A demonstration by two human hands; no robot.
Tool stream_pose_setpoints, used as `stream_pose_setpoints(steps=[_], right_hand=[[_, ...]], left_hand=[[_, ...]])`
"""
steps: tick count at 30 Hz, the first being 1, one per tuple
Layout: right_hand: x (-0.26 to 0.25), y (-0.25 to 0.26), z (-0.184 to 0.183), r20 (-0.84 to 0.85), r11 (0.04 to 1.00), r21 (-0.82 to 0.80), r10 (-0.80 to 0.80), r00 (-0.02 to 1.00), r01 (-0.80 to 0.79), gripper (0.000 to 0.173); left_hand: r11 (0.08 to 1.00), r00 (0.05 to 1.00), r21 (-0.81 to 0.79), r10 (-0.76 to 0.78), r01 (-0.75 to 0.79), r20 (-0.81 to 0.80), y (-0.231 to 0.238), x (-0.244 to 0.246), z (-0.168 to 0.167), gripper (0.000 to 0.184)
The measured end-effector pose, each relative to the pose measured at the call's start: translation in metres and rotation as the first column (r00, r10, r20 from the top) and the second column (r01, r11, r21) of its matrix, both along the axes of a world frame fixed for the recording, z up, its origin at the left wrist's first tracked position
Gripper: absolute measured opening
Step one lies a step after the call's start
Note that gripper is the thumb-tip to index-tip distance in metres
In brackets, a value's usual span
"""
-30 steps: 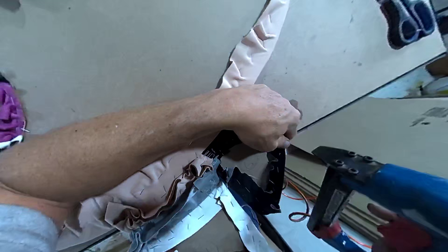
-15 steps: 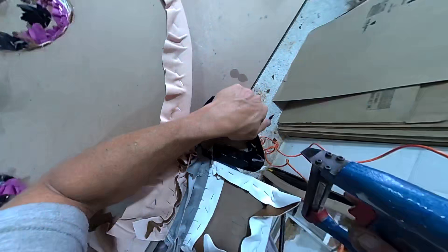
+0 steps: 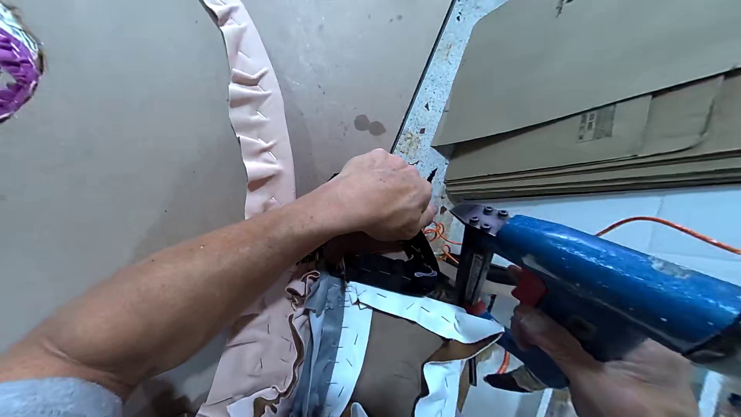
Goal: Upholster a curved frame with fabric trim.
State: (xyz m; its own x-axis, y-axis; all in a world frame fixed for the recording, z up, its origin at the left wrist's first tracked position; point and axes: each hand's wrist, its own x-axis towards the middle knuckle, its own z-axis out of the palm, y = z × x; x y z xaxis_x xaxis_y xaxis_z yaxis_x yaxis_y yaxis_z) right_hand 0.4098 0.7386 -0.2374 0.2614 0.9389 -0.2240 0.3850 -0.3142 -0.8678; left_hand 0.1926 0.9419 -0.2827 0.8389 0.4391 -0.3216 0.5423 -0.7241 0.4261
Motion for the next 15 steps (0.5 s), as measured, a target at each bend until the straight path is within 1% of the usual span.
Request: stream_pose_setpoints(steps=[3,6,8,9,10,11,12,14,15], right_hand=[[0.015,-0.009,0.006,0.012,0.998,-0.017,0.063,0.998,-0.063,0.042],[0.033,-0.012,0.014,0.01,0.991,-0.076,0.115,0.993,-0.114,0.038],[0.042,-0.015,0.023,0.061,0.979,-0.111,0.176,0.982,-0.169,0.034],[0.043,-0.016,0.031,0.119,0.971,-0.124,0.218,0.969,-0.204,0.033],[0.042,-0.017,0.041,0.196,0.959,-0.132,0.273,0.942,-0.25,0.035],[0.043,-0.021,0.053,0.266,0.939,-0.138,0.34,0.902,-0.314,0.04],[0.045,-0.02,0.062,0.316,0.905,-0.153,0.425,0.848,-0.396,0.042],[0.043,-0.006,0.074,0.342,0.812,-0.23,0.583,0.737,-0.536,0.04],[0.041,-0.002,0.078,0.342,0.768,-0.279,0.641,0.687,-0.577,0.042]], left_hand=[[1.0,1.0,-0.006,-0.015,0.015,0.002,-0.001,0.002,0.001,0.053],[0.999,0.999,-0.002,-0.034,0.034,-0.023,0.001,0.003,0.003,0.052],[0.999,0.999,0.014,-0.05,0.05,-0.015,0.001,0.002,0.003,0.052],[0.998,0.998,0.028,-0.06,0.059,0.003,0.001,0.001,0.002,0.052],[0.996,0.997,0.041,-0.075,0.074,0.029,0.0,-0.001,0.0,0.052],[0.995,0.995,0.049,-0.09,0.088,0.049,-0.001,-0.001,-0.002,0.052],[0.993,0.992,0.06,-0.106,0.102,0.063,-0.001,0.0,-0.004,0.052],[0.99,0.989,0.074,-0.124,0.119,0.078,0.0,0.002,-0.006,0.054],[0.989,0.988,0.08,-0.132,0.125,0.082,0.001,0.002,-0.007,0.054]])
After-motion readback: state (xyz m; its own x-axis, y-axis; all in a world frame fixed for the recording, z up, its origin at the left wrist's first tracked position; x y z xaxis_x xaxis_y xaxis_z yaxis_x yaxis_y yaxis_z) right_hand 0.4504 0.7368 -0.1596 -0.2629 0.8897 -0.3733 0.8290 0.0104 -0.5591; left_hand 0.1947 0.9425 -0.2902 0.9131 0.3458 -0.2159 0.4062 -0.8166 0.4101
